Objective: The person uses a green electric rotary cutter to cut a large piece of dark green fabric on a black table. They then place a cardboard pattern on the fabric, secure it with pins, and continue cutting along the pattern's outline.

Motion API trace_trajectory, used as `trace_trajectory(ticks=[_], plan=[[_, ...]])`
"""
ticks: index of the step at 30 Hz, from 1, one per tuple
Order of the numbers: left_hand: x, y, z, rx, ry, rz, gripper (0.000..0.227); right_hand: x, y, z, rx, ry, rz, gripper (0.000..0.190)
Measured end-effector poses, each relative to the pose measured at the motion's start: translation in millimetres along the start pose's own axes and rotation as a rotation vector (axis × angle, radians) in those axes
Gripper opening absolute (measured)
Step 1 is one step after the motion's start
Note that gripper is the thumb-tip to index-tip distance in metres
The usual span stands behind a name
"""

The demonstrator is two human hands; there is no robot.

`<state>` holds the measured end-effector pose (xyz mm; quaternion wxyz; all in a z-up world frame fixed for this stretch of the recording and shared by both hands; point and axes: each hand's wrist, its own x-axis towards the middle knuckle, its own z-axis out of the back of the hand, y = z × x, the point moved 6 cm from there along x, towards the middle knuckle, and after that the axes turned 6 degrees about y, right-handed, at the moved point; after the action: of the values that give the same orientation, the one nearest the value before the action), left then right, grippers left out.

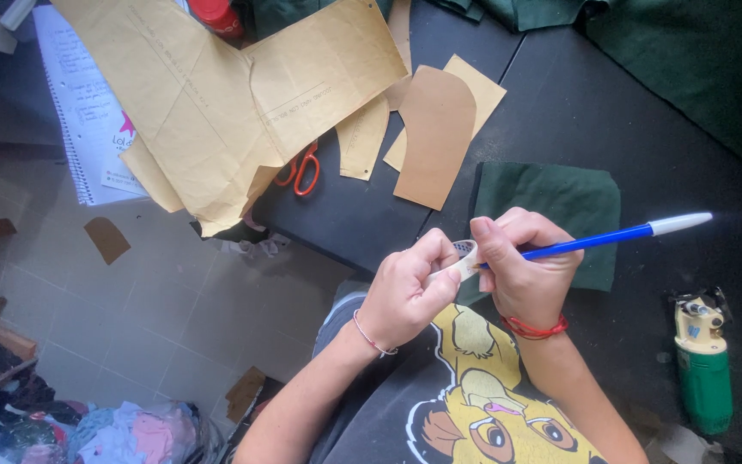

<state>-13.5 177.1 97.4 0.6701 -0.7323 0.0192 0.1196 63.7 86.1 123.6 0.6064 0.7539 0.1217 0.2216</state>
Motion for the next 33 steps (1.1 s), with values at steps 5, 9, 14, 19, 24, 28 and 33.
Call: trace_trajectory(ticks=[5,9,14,19,24,28,33], plan=[[5.7,-4.2,11.3,0.234,-0.055,-0.005,0.018,-3.9,-9.3,18.1,-0.042,-0.121,-0.112,0.015],[8.5,10.9,17.5,0.350,-0.082,0.019,0.018,-1.5,-11.6,8.7,-0.176,-0.004,-0.235,0.019],[10.9,23.1,15.0,0.614,-0.077,0.040,0.018,-1.5,-6.7,-6.6,-0.511,0.213,-0.118,0.005],[11.4,-1.1,14.7,0.788,-0.139,0.008,0.016,-5.8,-21.7,-2.4,-0.581,0.261,-0.159,0.004],[12.3,5.1,15.8,0.902,-0.188,-0.006,0.010,-9.5,-32.2,1.1,-0.564,0.267,-0.219,0.004],[13.2,11.2,16.8,0.904,-0.163,-0.017,0.005,-10.4,-32.8,2.9,-0.551,0.247,-0.213,0.004],[10.0,15.7,29.7,0.660,-0.187,0.077,0.009,-12.0,-9.6,-8.2,-0.568,0.178,-0.046,0.003]])
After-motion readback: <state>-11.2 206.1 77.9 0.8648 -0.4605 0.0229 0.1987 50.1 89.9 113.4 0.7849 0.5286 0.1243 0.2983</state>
